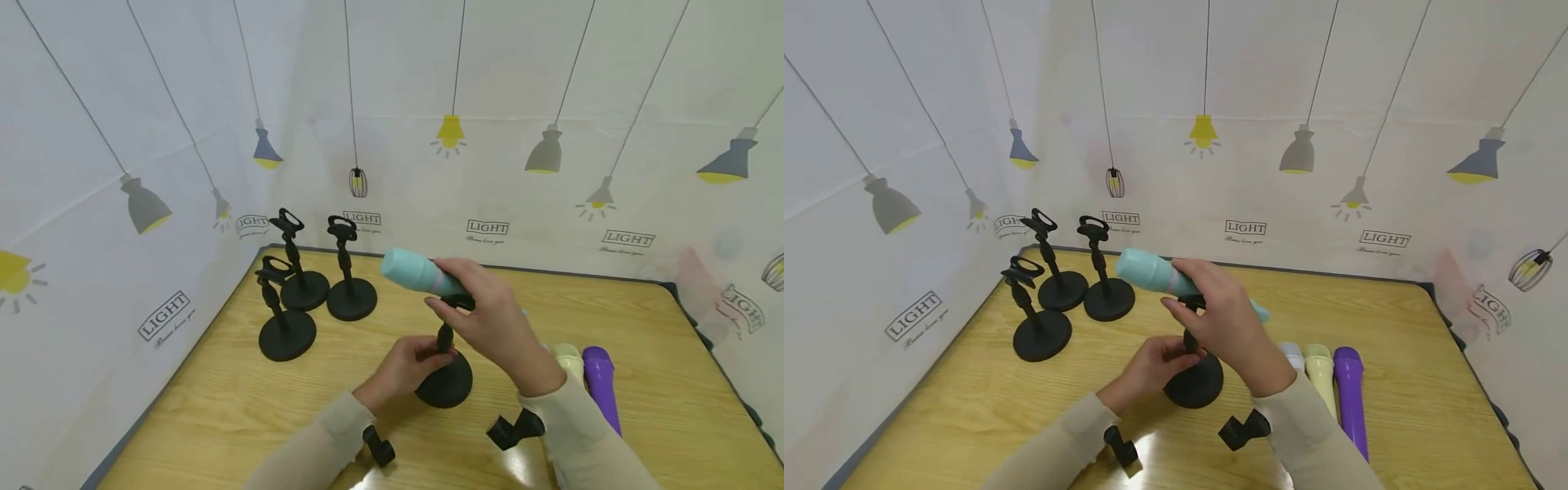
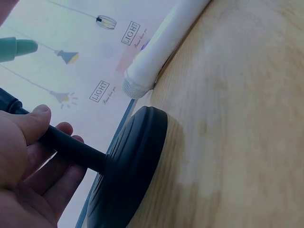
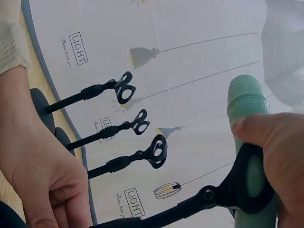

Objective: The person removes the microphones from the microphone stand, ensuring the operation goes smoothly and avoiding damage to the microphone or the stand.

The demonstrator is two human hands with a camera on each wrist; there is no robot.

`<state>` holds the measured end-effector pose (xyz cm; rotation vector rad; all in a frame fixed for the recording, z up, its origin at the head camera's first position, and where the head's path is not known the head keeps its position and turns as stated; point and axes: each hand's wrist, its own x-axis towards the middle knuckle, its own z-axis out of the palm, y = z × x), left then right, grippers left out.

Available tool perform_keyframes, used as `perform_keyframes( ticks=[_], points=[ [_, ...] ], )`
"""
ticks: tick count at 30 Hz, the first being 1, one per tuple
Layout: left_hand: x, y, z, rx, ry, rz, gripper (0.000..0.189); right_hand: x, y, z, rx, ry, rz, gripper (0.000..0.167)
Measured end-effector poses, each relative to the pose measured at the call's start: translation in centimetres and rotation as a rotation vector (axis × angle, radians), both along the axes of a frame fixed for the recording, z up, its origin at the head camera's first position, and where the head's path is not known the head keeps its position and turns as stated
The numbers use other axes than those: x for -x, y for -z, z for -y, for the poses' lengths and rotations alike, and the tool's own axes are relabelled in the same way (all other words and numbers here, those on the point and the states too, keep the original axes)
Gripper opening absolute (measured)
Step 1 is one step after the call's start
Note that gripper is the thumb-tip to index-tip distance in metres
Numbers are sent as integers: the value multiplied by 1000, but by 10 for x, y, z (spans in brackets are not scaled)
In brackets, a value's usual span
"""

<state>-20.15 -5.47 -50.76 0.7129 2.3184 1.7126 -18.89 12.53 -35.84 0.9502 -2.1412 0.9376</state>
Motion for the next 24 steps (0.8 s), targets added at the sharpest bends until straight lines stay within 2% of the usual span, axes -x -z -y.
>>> perform_keyframes(
  ticks=[4,10,17,24],
  points=[
    [-3,-1,-4,-3,-22,5,19,-2,0,2,-5,19,-32,50],
    [-6,-2,-9,19,-62,-22,16,-3,-1,2,19,1,-54,47],
    [-6,0,-10,40,-84,-107,13,-1,-3,6,40,-37,-68,44],
    [-5,3,-9,0,-63,-198,12,-2,-12,12,15,-27,-57,43]
  ],
)
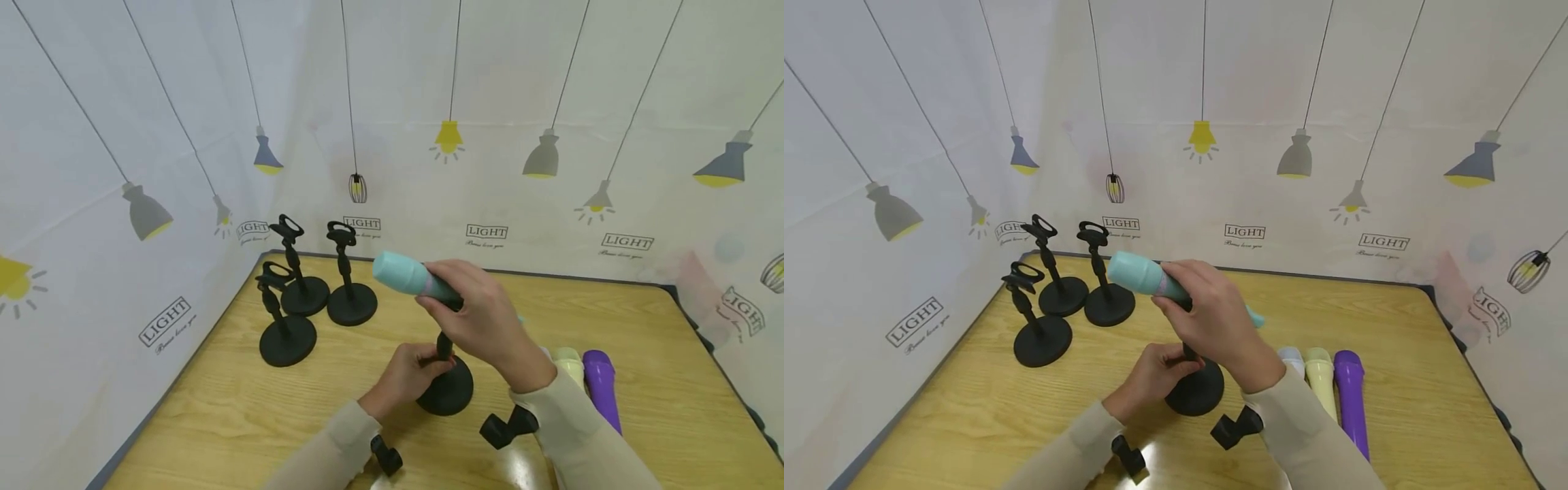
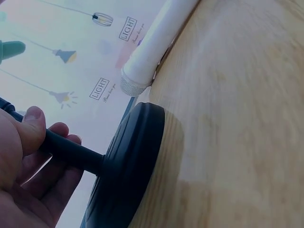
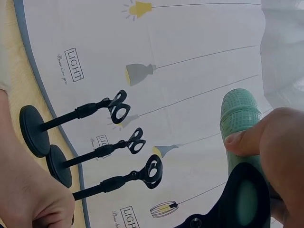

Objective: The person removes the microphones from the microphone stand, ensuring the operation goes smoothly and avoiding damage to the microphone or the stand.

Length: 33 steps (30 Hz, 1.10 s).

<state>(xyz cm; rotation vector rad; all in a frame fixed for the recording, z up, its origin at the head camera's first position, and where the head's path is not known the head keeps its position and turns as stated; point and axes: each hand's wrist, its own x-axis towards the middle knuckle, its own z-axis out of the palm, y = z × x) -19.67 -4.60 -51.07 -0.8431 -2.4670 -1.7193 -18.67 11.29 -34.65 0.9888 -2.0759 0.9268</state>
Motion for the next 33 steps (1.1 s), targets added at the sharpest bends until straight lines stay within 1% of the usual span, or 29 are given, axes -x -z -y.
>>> perform_keyframes(
  ticks=[3,8,17,26,31,33],
  points=[
    [0,0,0,-17,12,-17,14,1,-4,5,-10,-9,10,43],
    [0,-1,1,-26,21,-10,14,2,-10,13,-23,-18,25,43],
    [1,0,2,-51,48,-33,14,1,-19,25,-21,-31,23,42],
    [2,2,3,-25,36,-7,16,4,-29,41,-13,-83,21,40],
    [2,1,3,-27,34,-35,14,5,-36,51,-33,-98,42,42],
    [2,0,4,-27,37,-31,13,5,-39,55,-43,-111,53,43]
  ],
)
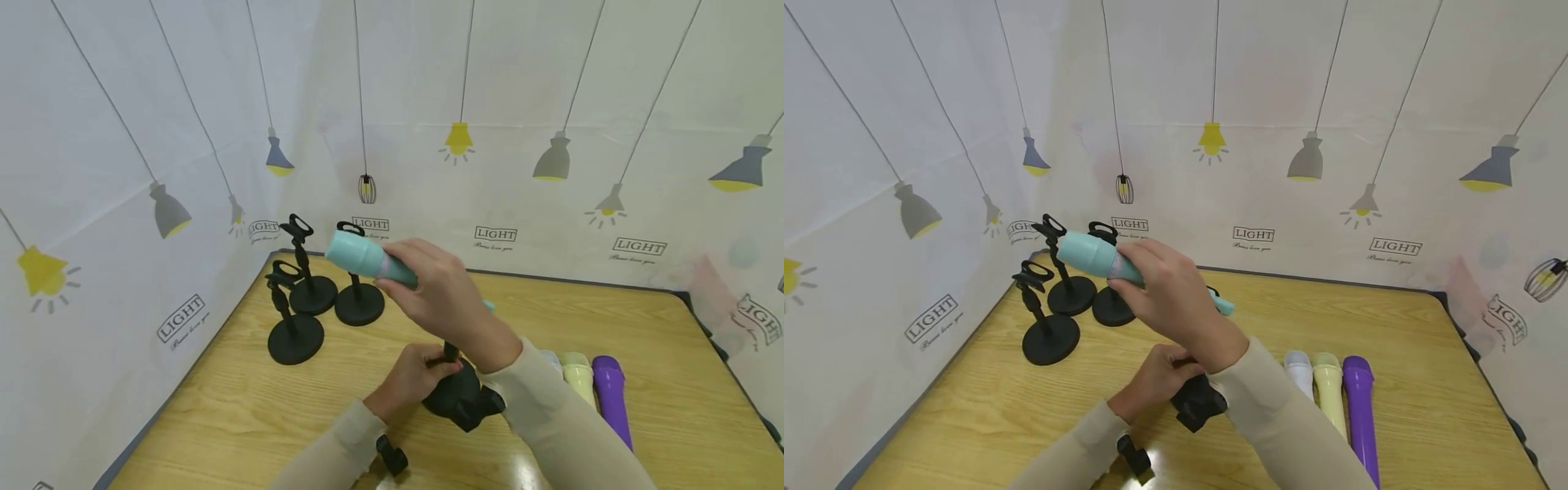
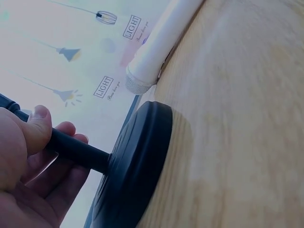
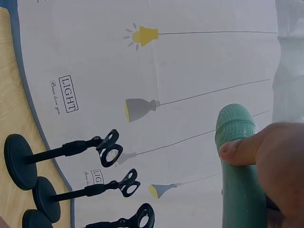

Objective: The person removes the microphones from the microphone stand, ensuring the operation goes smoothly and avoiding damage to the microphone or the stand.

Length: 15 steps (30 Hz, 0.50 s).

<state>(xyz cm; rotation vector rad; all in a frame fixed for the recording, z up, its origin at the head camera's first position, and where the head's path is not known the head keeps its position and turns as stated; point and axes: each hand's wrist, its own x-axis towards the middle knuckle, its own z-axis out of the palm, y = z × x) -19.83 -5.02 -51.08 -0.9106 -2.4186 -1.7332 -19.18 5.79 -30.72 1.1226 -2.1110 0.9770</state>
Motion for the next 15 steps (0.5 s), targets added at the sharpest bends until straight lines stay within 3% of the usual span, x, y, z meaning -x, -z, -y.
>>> perform_keyframes(
  ticks=[8,15],
  points=[
    [1,-4,3,33,6,81,14,-1,-14,14,-20,-40,35,46],
    [2,-2,3,61,9,88,17,-7,-21,22,-37,-85,7,46]
  ],
)
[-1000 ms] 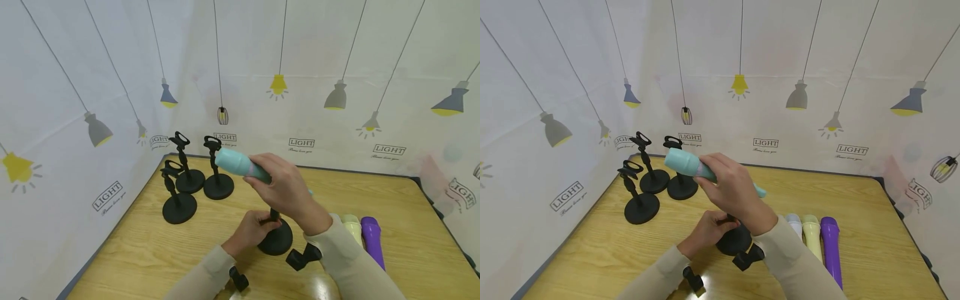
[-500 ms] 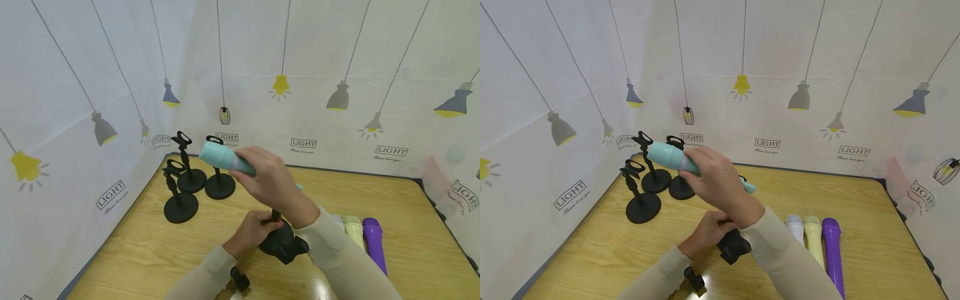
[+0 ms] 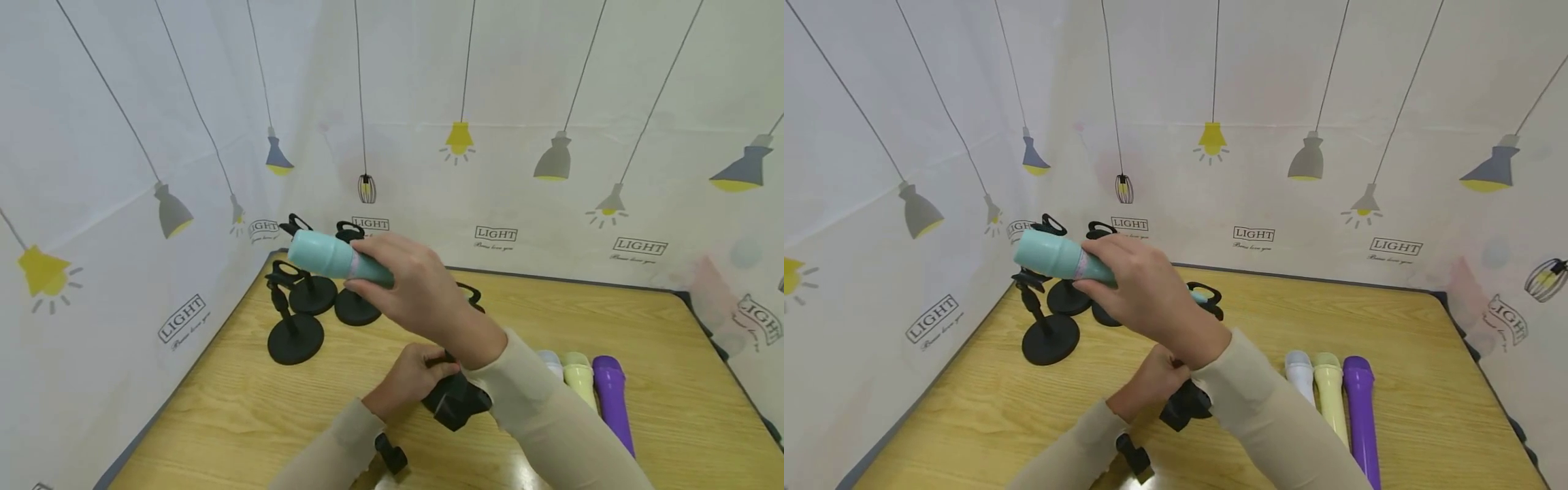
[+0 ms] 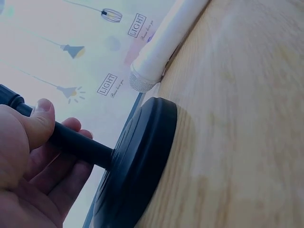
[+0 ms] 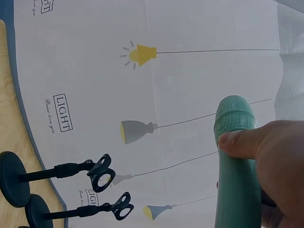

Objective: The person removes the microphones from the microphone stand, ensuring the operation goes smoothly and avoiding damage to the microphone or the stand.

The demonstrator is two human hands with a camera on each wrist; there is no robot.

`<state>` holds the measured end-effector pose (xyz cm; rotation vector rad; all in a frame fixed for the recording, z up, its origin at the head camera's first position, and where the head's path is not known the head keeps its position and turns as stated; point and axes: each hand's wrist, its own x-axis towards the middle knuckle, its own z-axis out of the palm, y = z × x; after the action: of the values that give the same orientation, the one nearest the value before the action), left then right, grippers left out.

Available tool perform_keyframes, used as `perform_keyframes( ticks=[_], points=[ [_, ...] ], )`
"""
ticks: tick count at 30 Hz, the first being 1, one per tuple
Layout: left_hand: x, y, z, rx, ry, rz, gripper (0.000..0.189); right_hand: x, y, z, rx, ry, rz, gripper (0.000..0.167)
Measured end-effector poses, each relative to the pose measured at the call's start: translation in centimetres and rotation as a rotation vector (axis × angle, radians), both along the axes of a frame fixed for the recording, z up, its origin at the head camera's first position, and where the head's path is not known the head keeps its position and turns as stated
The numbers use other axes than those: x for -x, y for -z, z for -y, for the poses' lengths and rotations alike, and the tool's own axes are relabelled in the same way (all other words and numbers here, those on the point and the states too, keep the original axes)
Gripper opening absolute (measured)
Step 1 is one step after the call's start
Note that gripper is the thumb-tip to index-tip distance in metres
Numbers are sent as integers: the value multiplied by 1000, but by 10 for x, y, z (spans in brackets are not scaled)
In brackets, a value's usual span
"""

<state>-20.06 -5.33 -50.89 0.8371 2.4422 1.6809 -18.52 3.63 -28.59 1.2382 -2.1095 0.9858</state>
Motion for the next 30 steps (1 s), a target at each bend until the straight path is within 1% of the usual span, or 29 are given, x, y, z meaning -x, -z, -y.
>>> perform_keyframes(
  ticks=[7,12,20,24,28,30],
  points=[
    [-1,1,0,2,-15,28,14,-7,-6,-6,12,-7,-26,47],
    [-2,0,0,-21,-23,53,16,-8,-9,-12,28,-3,-39,47],
    [0,3,0,-59,4,38,18,-7,-9,-23,39,14,-38,47],
    [0,3,0,-69,14,33,17,-6,-7,-32,25,44,-32,46],
    [0,3,-1,-55,24,15,18,-4,-2,-43,23,91,-33,44],
    [0,2,-1,-51,27,17,19,-3,2,-48,27,108,-33,43]
  ],
)
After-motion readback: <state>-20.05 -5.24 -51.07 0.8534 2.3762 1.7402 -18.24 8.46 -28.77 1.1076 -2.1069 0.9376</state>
